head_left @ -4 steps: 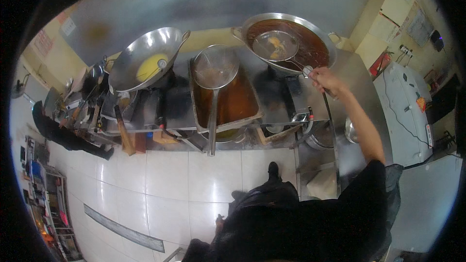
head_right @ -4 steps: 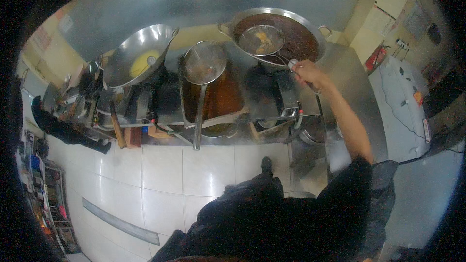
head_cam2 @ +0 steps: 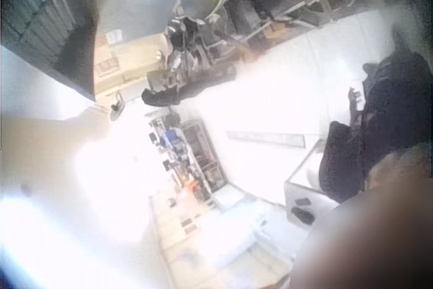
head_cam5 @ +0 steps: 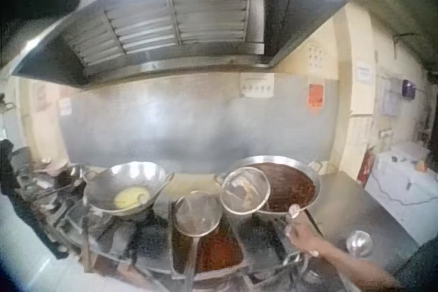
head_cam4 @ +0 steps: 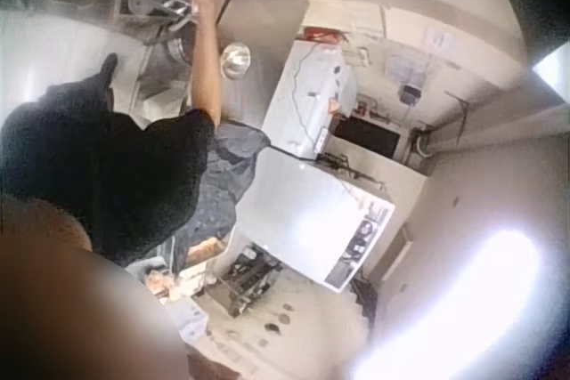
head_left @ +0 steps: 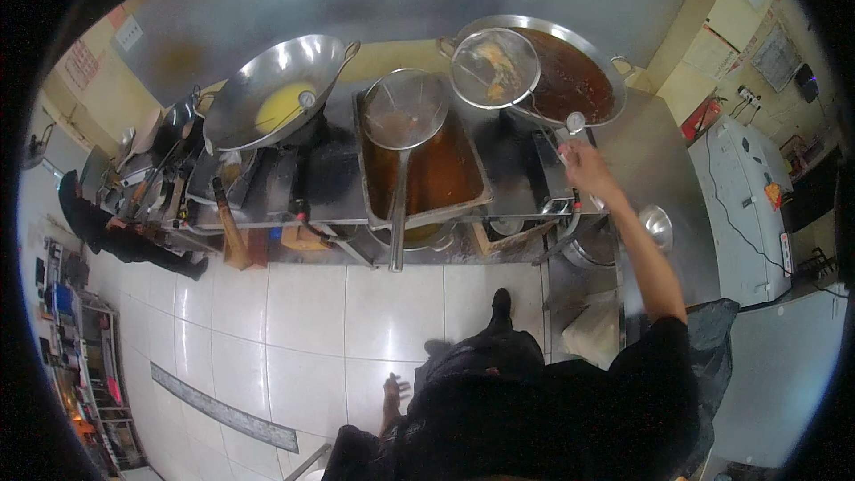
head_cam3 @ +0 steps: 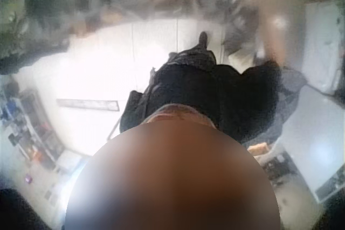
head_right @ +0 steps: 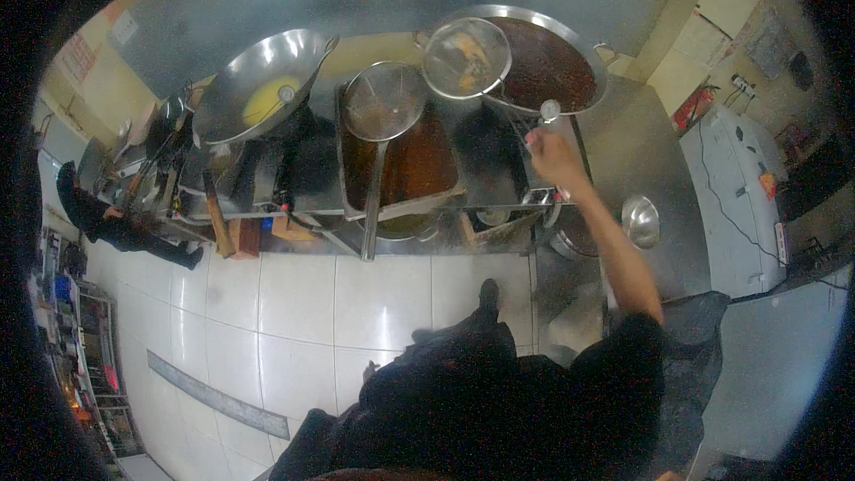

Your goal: The person stirs a large pot of sauce, then retrieves raw chicken pieces from a refrigerator. They place the chicken into a tray of breading and coat each piece by hand, moving the coated pieces to a separate tray.

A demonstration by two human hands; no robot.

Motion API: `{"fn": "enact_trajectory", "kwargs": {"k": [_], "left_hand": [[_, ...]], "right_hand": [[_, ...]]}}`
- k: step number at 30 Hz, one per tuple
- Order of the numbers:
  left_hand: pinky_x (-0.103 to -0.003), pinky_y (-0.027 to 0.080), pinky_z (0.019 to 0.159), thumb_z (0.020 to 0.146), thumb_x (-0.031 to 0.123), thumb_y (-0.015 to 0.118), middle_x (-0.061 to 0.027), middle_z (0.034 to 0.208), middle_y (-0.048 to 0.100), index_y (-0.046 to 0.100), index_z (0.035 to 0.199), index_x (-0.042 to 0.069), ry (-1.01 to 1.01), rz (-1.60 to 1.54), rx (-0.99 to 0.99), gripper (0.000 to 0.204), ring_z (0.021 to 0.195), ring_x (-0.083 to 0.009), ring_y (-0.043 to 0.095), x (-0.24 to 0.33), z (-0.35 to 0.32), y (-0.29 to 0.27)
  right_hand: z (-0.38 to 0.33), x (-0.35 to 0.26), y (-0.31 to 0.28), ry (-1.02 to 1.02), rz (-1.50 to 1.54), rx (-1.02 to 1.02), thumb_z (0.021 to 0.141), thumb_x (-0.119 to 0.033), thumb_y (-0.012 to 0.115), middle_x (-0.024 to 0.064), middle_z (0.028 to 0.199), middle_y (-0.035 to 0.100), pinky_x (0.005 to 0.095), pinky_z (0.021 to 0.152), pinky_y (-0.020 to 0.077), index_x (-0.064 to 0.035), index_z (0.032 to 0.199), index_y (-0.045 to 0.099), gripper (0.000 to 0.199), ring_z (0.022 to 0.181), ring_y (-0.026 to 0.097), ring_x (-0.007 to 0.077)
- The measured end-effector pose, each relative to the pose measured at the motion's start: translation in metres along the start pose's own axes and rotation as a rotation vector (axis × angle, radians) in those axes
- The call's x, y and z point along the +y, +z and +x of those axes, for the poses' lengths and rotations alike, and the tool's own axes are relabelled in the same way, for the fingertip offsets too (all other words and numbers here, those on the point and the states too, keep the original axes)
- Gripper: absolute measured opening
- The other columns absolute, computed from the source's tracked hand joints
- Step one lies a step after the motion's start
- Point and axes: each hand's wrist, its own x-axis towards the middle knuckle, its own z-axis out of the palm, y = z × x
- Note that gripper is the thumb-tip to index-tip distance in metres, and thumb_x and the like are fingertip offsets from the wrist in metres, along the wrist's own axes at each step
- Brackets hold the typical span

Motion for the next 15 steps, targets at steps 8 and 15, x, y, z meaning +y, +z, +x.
{"fn": "enact_trajectory", "kwargs": {"k": [8,15], "left_hand": [[-0.047,0.053,0.071,0.090,0.067,0.038,-0.0204,0.109,0.062,0.044,0.128,0.005,0.139,0.007,0.099,0.073,0.095,-0.0316,0.063,0.078,0.012,-0.011],[-0.051,0.053,0.074,0.093,0.062,0.039,-0.0229,0.111,0.062,0.045,0.127,0.005,0.050,-0.089,0.091,0.067,0.098,-0.0349,0.063,0.052,0.031,-0.003]], "right_hand": [[-0.113,-0.075,0.123,-0.232,-0.739,-0.269,0.086,-0.006,0.052,0.0212,0.082,0.067,0.0397,0.067,0.0569,0.0071,0.111,0.055,0.029,0.080,0.069,0.0314],[-0.108,-0.070,0.122,-0.188,-0.699,-0.268,0.089,-0.010,0.050,0.0205,0.086,0.067,0.0422,0.067,0.0563,0.0034,0.104,0.061,0.023,0.080,0.069,0.0320]]}}
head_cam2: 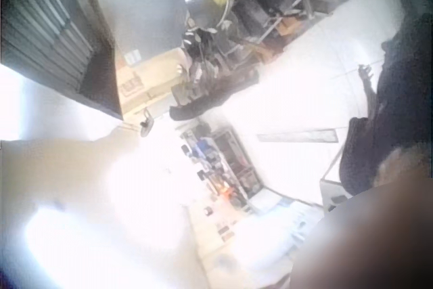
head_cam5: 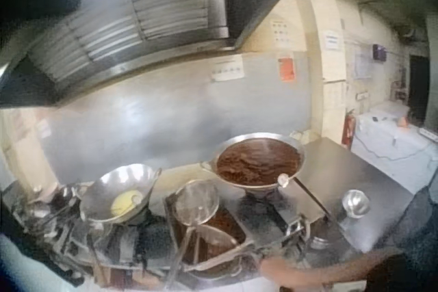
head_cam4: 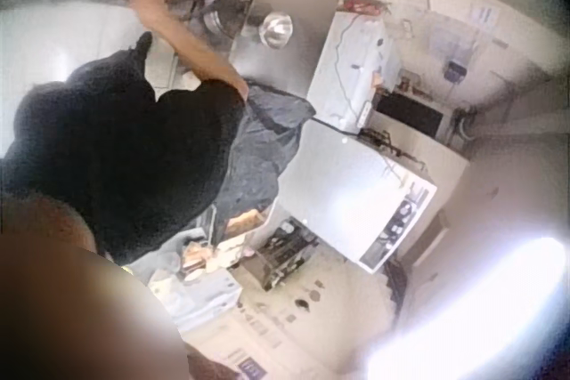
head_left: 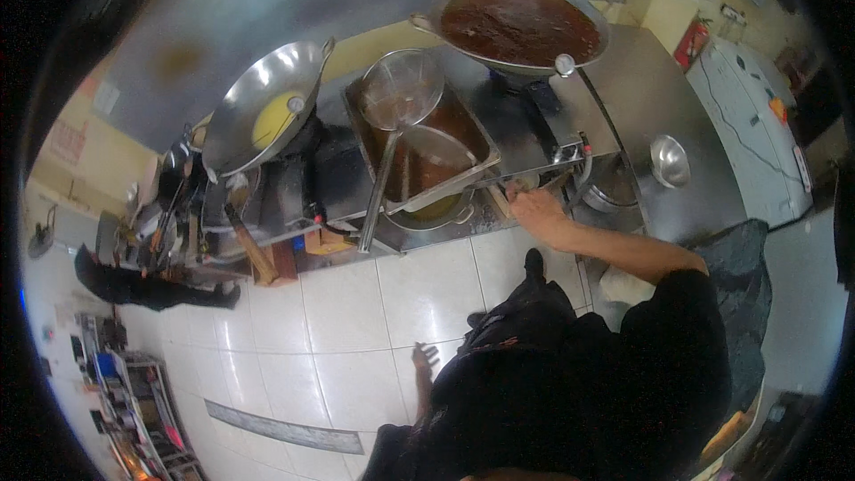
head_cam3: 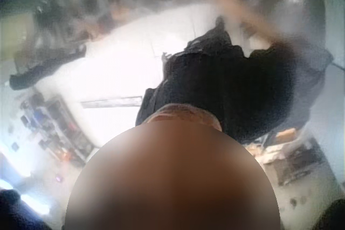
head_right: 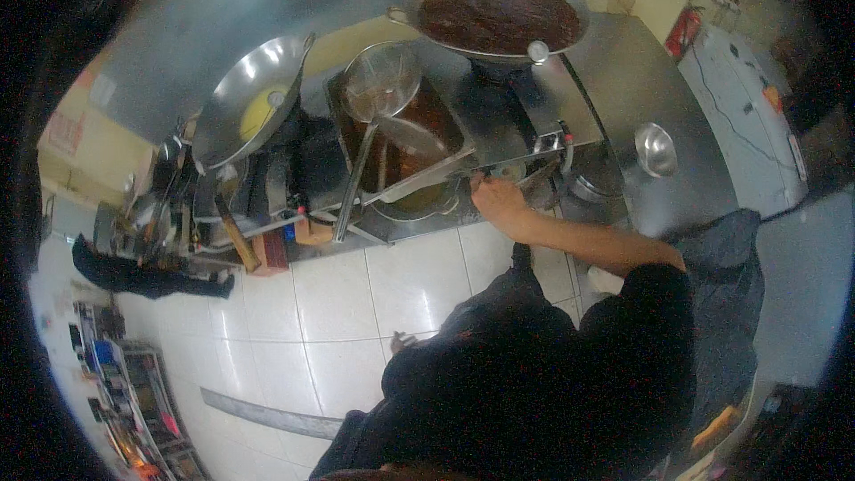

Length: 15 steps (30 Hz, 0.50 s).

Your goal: The person stirs a large pot of sauce, then retrieves raw chicken pieces from a refrigerator. They place the chicken into a tray of breading and coat each piece by hand, moving the coated pieces to a separate tray.

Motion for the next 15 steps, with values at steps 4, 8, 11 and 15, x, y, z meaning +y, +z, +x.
{"fn": "enact_trajectory", "kwargs": {"k": [4,8,11,15], "left_hand": [[-0.054,0.051,0.078,0.093,0.062,0.039,-0.0234,0.117,0.059,0.041,0.130,0.004,-0.168,-0.004,-0.181,0.068,0.101,-0.0361,0.062,-0.050,0.018,0.024],[-0.053,0.051,0.078,0.093,0.062,0.039,-0.0235,0.117,0.059,0.041,0.130,0.004,-0.203,0.020,-0.190,0.069,0.101,-0.0359,0.062,-0.055,0.029,0.058],[-0.053,0.051,0.078,0.093,0.062,0.039,-0.0235,0.117,0.059,0.041,0.131,0.004,-0.186,0.014,-0.194,0.069,0.101,-0.0358,0.062,-0.045,0.036,0.092],[-0.053,0.051,0.078,0.093,0.062,0.039,-0.0236,0.117,0.059,0.040,0.131,0.004,-0.156,0.001,-0.206,0.069,0.101,-0.0357,0.062,-0.015,0.037,0.146]], "right_hand": [[0.004,0.058,-0.035,-0.059,0.121,0.015,0.090,-0.010,0.049,0.0237,0.089,0.066,0.0455,0.068,0.0555,0.0044,0.107,0.060,0.025,0.082,0.067,0.0368],[-0.003,0.121,-0.085,0.119,0.389,0.113,0.089,-0.006,0.046,0.0257,0.093,0.064,0.0492,0.076,0.0524,0.0050,0.114,0.055,0.030,0.089,0.063,0.0429],[0.005,0.192,-0.112,0.131,0.353,0.299,0.087,-0.005,0.046,0.0265,0.095,0.064,0.0502,0.082,0.0489,0.0026,0.123,0.050,0.037,0.095,0.061,0.0443],[0.026,0.306,-0.120,0.297,-0.017,0.493,0.085,-0.008,0.051,0.0225,0.105,0.063,0.0480,0.075,0.0514,0.0018,0.127,0.046,0.044,0.095,0.061,0.0414]]}}
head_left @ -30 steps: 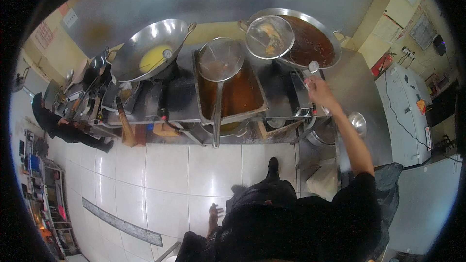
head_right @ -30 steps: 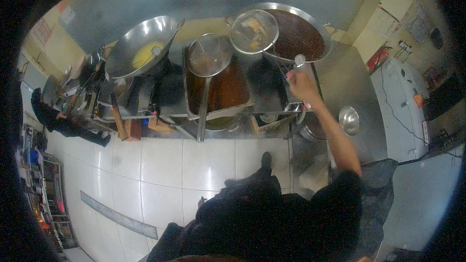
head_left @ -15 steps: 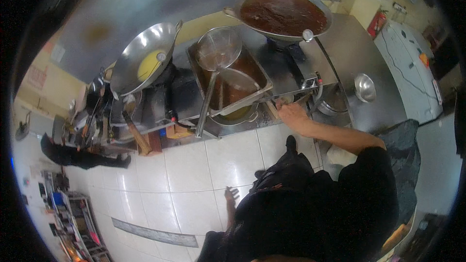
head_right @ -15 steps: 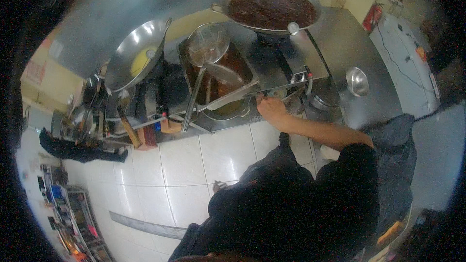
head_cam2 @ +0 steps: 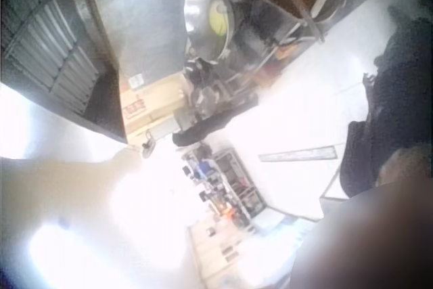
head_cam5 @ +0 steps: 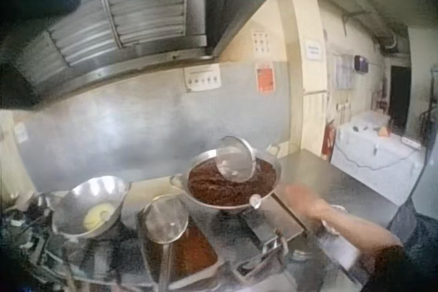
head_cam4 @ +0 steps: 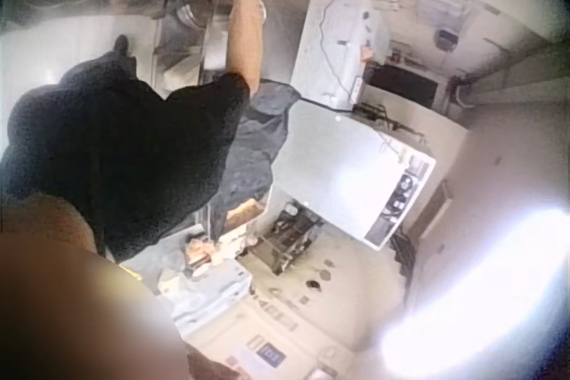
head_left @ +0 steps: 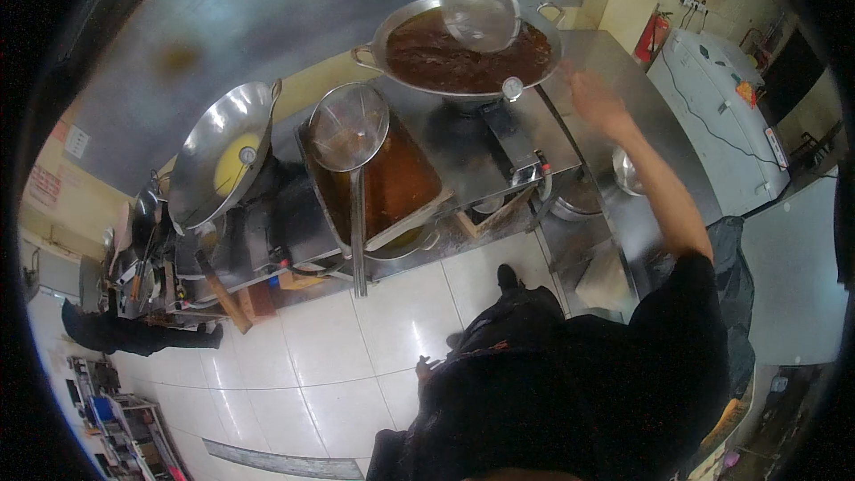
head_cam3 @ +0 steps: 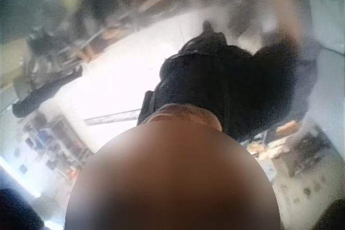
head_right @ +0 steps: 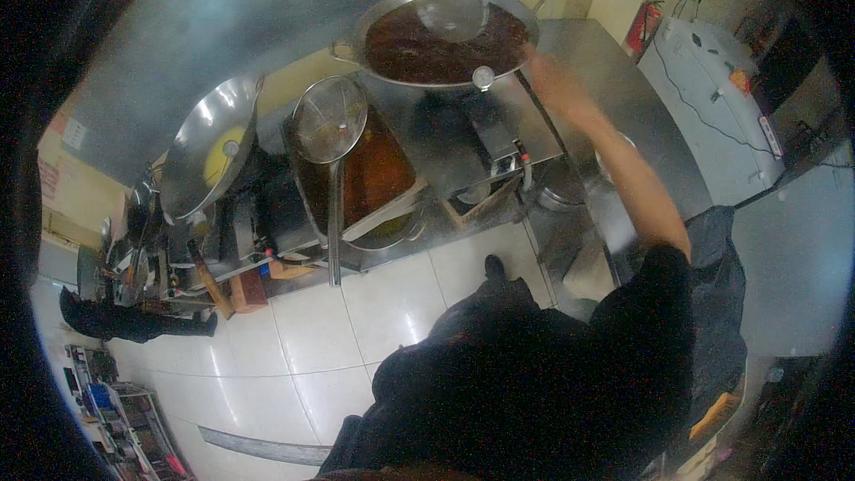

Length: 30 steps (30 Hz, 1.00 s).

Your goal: The person stirs a large pot of sauce, then retrieves raw chicken pieces from a refrigerator. They place the chicken into a tray of breading and coat each piece by hand, moving the coated pieces to a separate tray.

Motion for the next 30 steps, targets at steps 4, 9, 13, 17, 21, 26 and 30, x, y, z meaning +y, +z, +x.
{"fn": "enact_trajectory", "kwargs": {"k": [4,9,13,17,21,26,30], "left_hand": [[-0.050,0.052,0.073,0.092,0.061,0.042,-0.0227,0.112,0.061,0.040,0.131,0.004,0.103,-0.020,0.045,0.068,0.099,-0.0339,0.063,0.036,-0.013,0.061],[-0.045,0.054,0.064,0.091,0.062,0.045,-0.0207,0.106,0.064,0.042,0.128,0.007,0.198,0.016,0.024,0.066,0.092,-0.0325,0.065,0.070,-0.028,0.127],[-0.047,0.053,0.065,0.093,0.058,0.043,-0.0189,0.106,0.064,0.043,0.125,0.009,0.182,0.043,0.041,0.059,0.092,-0.0323,0.065,0.069,-0.031,0.167],[-0.046,0.051,0.070,0.092,0.058,0.044,-0.0200,0.107,0.064,0.044,0.125,0.010,0.111,0.021,0.140,0.058,0.095,-0.0343,0.063,0.037,-0.031,0.188],[-0.050,0.049,0.073,0.092,0.058,0.045,-0.0212,0.106,0.064,0.044,0.124,0.010,0.106,-0.081,0.047,0.059,0.093,-0.0357,0.064,-0.012,-0.021,0.195],[-0.053,0.046,0.075,0.091,0.060,0.045,-0.0199,0.105,0.064,0.047,0.121,0.011,-0.145,-0.011,0.148,0.057,0.091,-0.0352,0.063,-0.064,-0.018,0.191],[-0.053,0.044,0.076,0.092,0.059,0.043,-0.0175,0.106,0.064,0.048,0.121,0.013,-0.145,-0.046,0.172,0.055,0.091,-0.0326,0.062,-0.075,-0.022,0.178]], "right_hand": [[0.072,0.100,0.046,0.079,-0.334,-0.099,0.091,-0.014,0.047,0.0206,0.099,0.063,0.0468,0.082,0.0503,-0.0029,0.119,0.053,0.030,0.096,0.062,0.0363],[0.117,0.189,0.117,-0.087,-0.501,0.160,0.091,-0.014,0.048,0.0219,0.102,0.063,0.0467,0.080,0.0515,-0.0027,0.115,0.057,0.028,0.098,0.062,0.0356],[0.162,0.209,0.163,0.072,-0.183,-0.363,0.089,-0.012,0.051,0.0206,0.117,0.058,0.0481,0.087,0.0483,0.0027,0.117,0.052,0.031,0.106,0.056,0.0395],[0.210,0.212,0.197,-0.014,-0.082,-0.605,0.085,-0.011,0.056,0.0250,0.119,0.056,0.0477,0.089,0.0473,0.0049,0.117,0.051,0.036,0.110,0.056,0.0386],[0.230,0.217,0.221,0.026,0.548,-0.436,0.084,-0.007,0.056,0.0266,0.100,0.063,0.0454,0.083,0.0489,0.0032,0.114,0.059,0.032,0.097,0.061,0.0390],[0.224,0.207,0.227,-0.290,0.373,-0.478,0.089,-0.006,0.051,0.0273,0.093,0.065,0.0418,0.079,0.0489,-0.0015,0.123,0.059,0.035,0.086,0.064,0.0356],[0.204,0.189,0.210,-0.207,0.402,-0.657,0.094,-0.012,0.052,0.0195,0.086,0.066,0.0359,0.077,0.0475,-0.0084,0.132,0.055,0.038,0.080,0.056,0.0175]]}}
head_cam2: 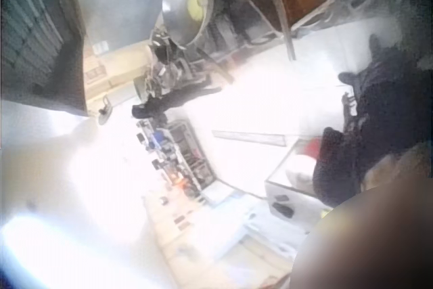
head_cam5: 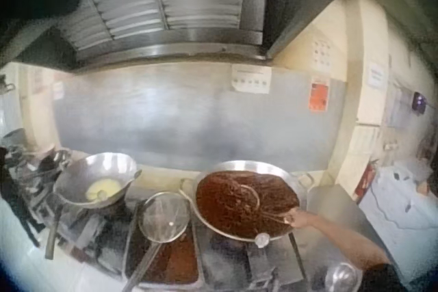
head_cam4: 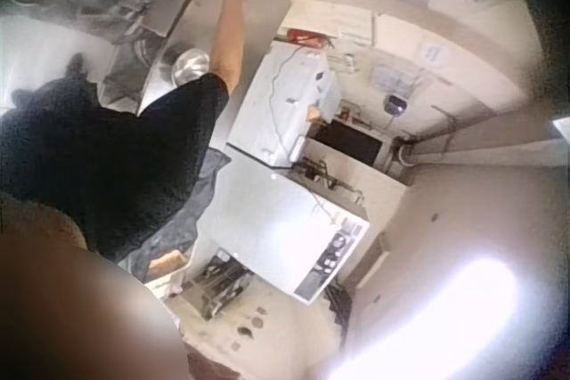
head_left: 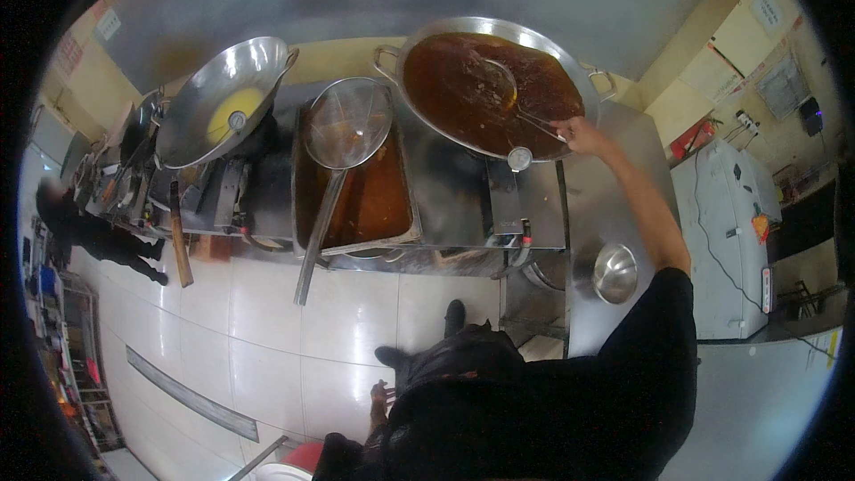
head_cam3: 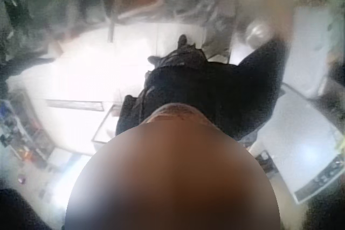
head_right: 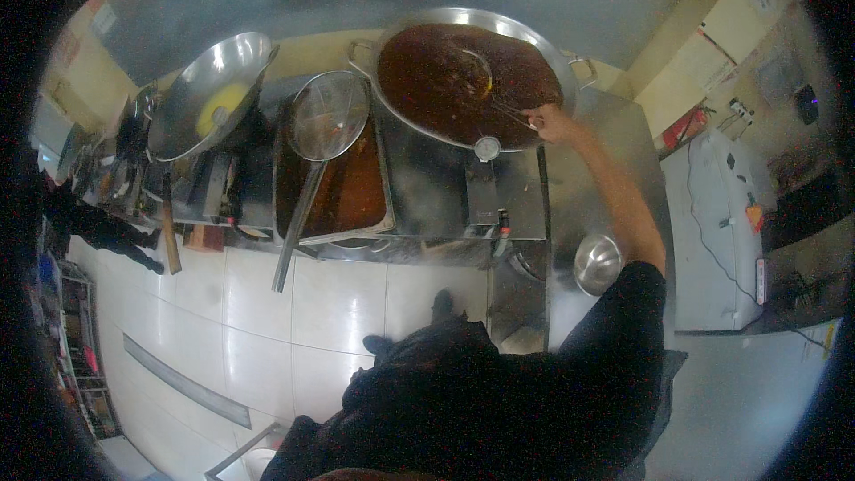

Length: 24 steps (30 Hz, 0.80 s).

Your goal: The person stirs a large pot of sauce, then retrieves raw chicken pieces from a refrigerator. They place the chicken into a tray of breading and coat each piece by hand, moving the coated pieces to a separate tray.

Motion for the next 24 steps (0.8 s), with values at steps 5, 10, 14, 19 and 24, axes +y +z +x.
{"fn": "enact_trajectory", "kwargs": {"k": [5,10,14,19,24], "left_hand": [[-0.051,0.049,0.067,0.093,0.056,0.042,-0.0154,0.102,0.066,0.047,0.120,0.016,0.171,-0.022,-0.113,0.047,0.087,-0.0322,0.064,0.023,-0.005,-0.018],[-0.048,0.050,0.066,0.091,0.058,0.047,-0.0161,0.100,0.066,0.048,0.119,0.015,0.213,-0.017,-0.079,0.051,0.087,-0.0295,0.064,0.047,-0.030,-0.044],[-0.050,0.050,0.067,0.091,0.060,0.047,-0.0164,0.100,0.066,0.048,0.116,0.014,0.248,0.124,0.060,0.052,0.084,-0.0299,0.064,0.051,-0.043,-0.076],[-0.052,0.050,0.068,0.091,0.061,0.045,-0.0167,0.098,0.065,0.046,0.119,0.015,0.250,0.148,-0.002,0.054,0.086,-0.0319,0.065,0.033,-0.039,-0.108],[-0.052,0.049,0.068,0.088,0.064,0.046,-0.0199,0.102,0.064,0.045,0.121,0.013,0.440,0.052,-0.072,0.060,0.087,-0.0348,0.064,-0.012,-0.044,-0.138]], "right_hand": [[-0.052,-0.037,0.003,-0.030,0.220,0.023,0.097,-0.015,0.049,0.0044,0.061,0.051,0.0296,0.048,0.0407,-0.0112,0.129,0.058,0.034,0.052,0.047,0.0113],[-0.097,-0.066,0.007,0.108,0.393,-0.048,0.098,-0.016,0.049,-0.0009,0.054,0.044,0.0250,0.042,0.0342,-0.0121,0.132,0.056,0.035,0.044,0.039,0.0071],[-0.120,-0.080,0.017,0.107,0.463,-0.094,0.098,-0.021,0.051,-0.0015,0.053,0.042,0.0267,0.040,0.0319,-0.0167,0.133,0.056,0.035,0.042,0.036,0.0082],[-0.140,-0.102,0.007,0.197,0.585,-0.070,0.097,-0.019,0.051,-0.0022,0.052,0.039,0.0234,0.036,0.0267,-0.0081,0.134,0.053,0.038,0.039,0.034,0.0055],[-0.156,-0.149,-0.009,0.261,0.506,-0.066,0.097,-0.025,0.053,-0.0019,0.050,0.041,0.0266,0.036,0.0303,-0.0120,0.133,0.054,0.038,0.039,0.035,0.0075]]}}
